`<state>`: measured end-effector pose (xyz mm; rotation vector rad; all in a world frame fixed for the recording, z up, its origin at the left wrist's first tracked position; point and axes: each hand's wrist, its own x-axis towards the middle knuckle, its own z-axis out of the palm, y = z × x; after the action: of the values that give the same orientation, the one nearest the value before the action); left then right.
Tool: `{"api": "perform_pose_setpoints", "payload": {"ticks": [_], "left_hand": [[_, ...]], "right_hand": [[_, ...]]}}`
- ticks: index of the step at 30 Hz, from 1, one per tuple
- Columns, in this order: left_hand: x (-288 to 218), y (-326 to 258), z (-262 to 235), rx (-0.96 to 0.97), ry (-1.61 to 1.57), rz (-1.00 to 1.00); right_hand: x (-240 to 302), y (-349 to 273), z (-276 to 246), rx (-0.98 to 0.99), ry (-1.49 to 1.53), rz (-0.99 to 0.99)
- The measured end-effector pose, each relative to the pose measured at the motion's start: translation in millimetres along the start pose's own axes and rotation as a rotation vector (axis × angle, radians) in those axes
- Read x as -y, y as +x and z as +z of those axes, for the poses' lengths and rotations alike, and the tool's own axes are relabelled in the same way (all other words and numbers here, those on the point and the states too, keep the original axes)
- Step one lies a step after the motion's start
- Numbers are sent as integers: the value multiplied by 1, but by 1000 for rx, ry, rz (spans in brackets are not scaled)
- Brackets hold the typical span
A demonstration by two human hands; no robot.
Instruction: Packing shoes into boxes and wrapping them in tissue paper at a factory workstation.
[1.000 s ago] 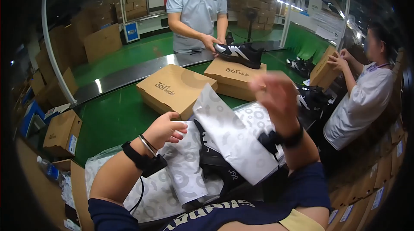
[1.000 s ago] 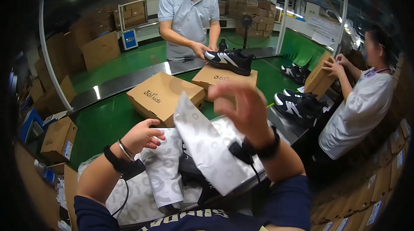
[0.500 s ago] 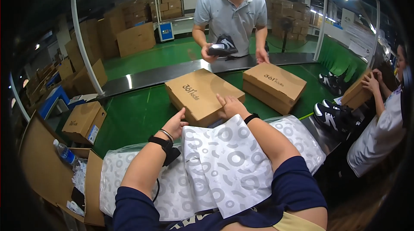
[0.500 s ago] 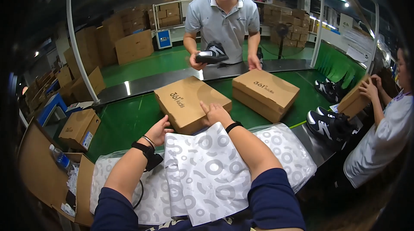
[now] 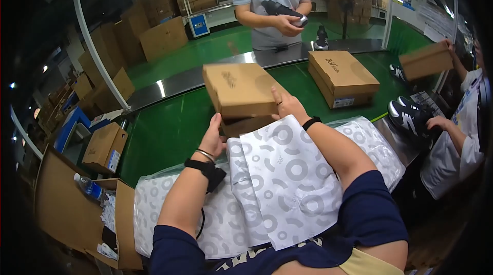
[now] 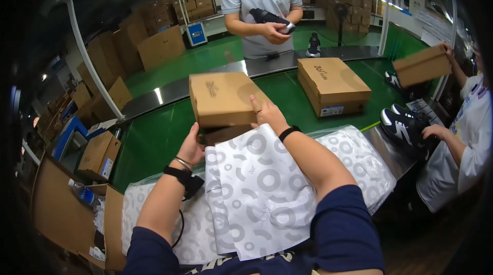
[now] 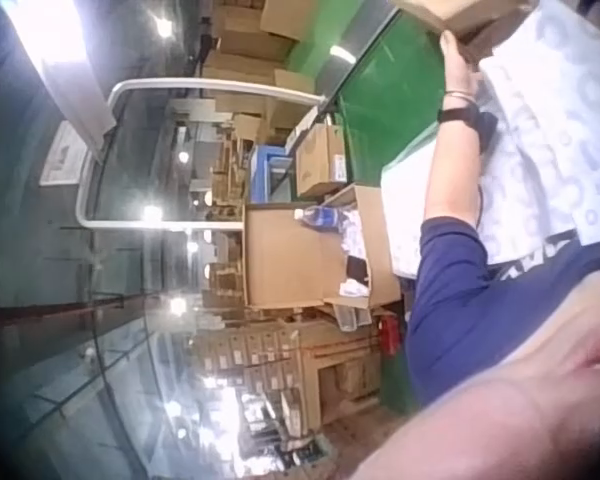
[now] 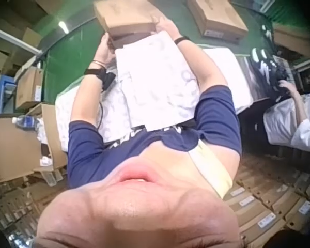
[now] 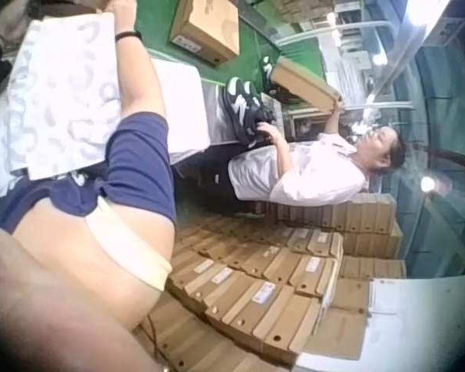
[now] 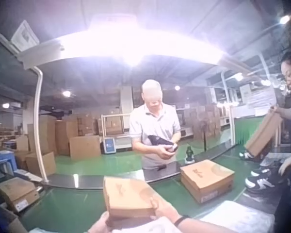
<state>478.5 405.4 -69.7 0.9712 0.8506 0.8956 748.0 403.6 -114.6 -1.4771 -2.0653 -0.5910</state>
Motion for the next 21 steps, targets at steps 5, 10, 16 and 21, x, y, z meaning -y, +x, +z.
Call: {"api": "perform_pose_setpoints", "payload": {"ticks": [5, 10, 16, 21], "left_hand": [[-13, 8, -45, 88, 471, -256], [-19, 13, -51, -41, 786, -180], [-12, -119, 38, -6, 455, -49], [37, -198, 35, 225, 154, -155]], "right_hand": [[9, -7, -70, -331, 694, 949], [18, -32, -86, -234, 1584, 1303], [4, -129, -155, 441, 1336, 1246], [70, -166, -209, 930, 1555, 801]]}}
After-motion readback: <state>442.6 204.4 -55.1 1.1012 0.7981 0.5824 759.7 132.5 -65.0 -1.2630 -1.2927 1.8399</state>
